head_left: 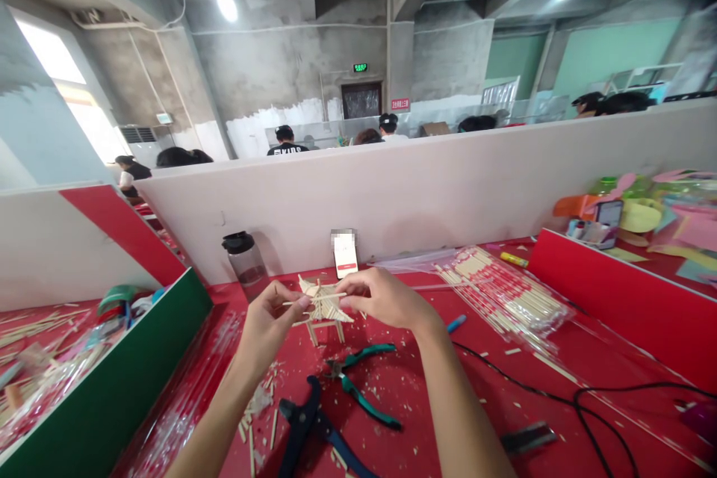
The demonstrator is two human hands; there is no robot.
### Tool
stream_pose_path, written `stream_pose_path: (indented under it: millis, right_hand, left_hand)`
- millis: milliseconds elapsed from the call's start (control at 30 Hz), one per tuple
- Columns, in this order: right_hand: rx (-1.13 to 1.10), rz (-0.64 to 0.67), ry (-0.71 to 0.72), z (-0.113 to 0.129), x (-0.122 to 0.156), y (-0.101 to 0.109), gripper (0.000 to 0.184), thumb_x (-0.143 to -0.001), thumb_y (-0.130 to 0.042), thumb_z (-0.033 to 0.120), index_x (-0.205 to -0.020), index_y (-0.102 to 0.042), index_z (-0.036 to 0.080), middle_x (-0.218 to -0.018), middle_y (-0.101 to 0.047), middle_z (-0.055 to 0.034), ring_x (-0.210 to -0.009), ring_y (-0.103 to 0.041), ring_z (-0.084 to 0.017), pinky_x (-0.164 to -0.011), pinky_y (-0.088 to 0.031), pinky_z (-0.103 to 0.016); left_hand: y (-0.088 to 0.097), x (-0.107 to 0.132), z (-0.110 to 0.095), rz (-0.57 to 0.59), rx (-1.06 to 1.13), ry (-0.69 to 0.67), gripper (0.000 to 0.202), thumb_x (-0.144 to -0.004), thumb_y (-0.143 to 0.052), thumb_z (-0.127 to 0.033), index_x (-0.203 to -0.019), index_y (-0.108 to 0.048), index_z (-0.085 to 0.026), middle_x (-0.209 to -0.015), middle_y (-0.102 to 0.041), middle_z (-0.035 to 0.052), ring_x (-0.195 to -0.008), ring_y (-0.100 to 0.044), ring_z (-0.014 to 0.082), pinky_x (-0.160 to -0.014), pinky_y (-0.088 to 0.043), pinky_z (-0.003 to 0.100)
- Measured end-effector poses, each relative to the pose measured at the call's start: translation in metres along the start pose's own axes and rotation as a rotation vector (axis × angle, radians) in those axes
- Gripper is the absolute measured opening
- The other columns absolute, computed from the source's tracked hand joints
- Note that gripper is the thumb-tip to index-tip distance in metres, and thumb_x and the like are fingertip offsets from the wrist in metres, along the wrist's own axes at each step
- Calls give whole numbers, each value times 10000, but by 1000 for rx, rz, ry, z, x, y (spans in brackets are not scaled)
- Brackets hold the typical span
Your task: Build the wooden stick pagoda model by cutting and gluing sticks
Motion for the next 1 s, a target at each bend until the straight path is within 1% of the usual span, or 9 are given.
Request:
stream_pose_path:
  millis: [133, 233, 300, 367, 467, 667, 767, 867, 1000]
  right_hand:
    - [-20, -100, 34, 1, -2, 3, 149, -905, -655, 250, -974, -779, 204, -850, -769, -20, -760, -676, -163, -671, -469, -230]
    - [-22, -167, 53, 0, -3, 5, 123, -894, -675, 268, -919, -775, 201, -846, -765, -17, -752, -660, -160, -657, -455, -229]
    - [-18, -200, 57, -2, -3, 6, 111, -890, -681, 270, -897, -768, 202, -850, -764, -11, -750, -653, -155, -659, -451, -228]
    - [-17, -203, 58, -3, -4, 6, 102, -890, -677, 259, -894, -762, 203, -851, -762, -6, -747, -650, -150, -668, -451, -229]
    - [-3, -195, 54, -5, -5, 4, 107, -897, -662, 250, -901, -759, 205, -860, -761, -8, -759, -649, -153, -686, -453, -237]
    - [24, -195, 56, -8, -7, 1, 106, -897, -665, 261, -895, -754, 204, -851, -755, -6, -750, -640, -151, -686, -444, -240]
    - [29, -191, 68, -8, -9, -1, 115, -909, -644, 254, -897, -746, 201, -840, -751, -6, -754, -643, -151, -687, -444, -238]
    - [60, -196, 73, -10, -12, -5, 115, -912, -630, 239, -905, -740, 207, -852, -754, -5, -772, -653, -152, -698, -447, -235]
    - [121, -183, 40, -19, -17, -15, 112, -906, -632, 248, -897, -737, 207, -835, -749, -8, -742, -657, -152, -679, -447, -233]
  left_hand:
    - [-2, 0, -2, 62, -94, -53, 355, -814, -736, -442, -733, -500, -190, -702, -687, -4, -666, -664, 147, -631, -516, 251]
    - [-4, 2, -3, 121, -149, -68, 305, -836, -719, -411, -769, -519, -192, -680, -666, -25, -628, -628, 125, -592, -462, 219]
    - [-6, 3, -3, 167, -169, -63, 262, -856, -701, -396, -811, -538, -195, -679, -659, -34, -630, -624, 125, -595, -459, 217]
    - [-7, 4, -1, 215, -179, -51, 225, -880, -673, -389, -856, -560, -196, -688, -671, -29, -639, -635, 133, -609, -470, 227]
    - [-6, 5, 3, 258, -172, -26, 205, -908, -636, -391, -899, -580, -194, -694, -683, -17, -636, -646, 143, -613, -486, 239]
    - [-4, 9, 6, 280, -189, -14, 205, -929, -604, -394, -926, -591, -189, -688, -665, -11, -649, -658, 157, -631, -504, 251]
    - [-4, 10, 5, 304, -238, -50, 190, -939, -578, -379, -962, -598, -192, -789, -681, 11, -693, -673, 163, -646, -505, 253]
    - [-5, 12, 5, 331, -337, -71, 171, -938, -554, -335, -1043, -597, -208, -897, -707, 35, -764, -687, 177, -666, -497, 251]
    - [-5, 15, 6, 331, -586, -49, 237, -922, -535, -273, -1146, -606, -239, -895, -748, 32, -790, -696, 201, -668, -458, 253]
Point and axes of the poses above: each hand's wrist, its own x-axis away from the middle knuckle, its own y-axis out of the back of the hand, z = x × y, the point moved 3 cm from there along -x, towards the middle knuckle
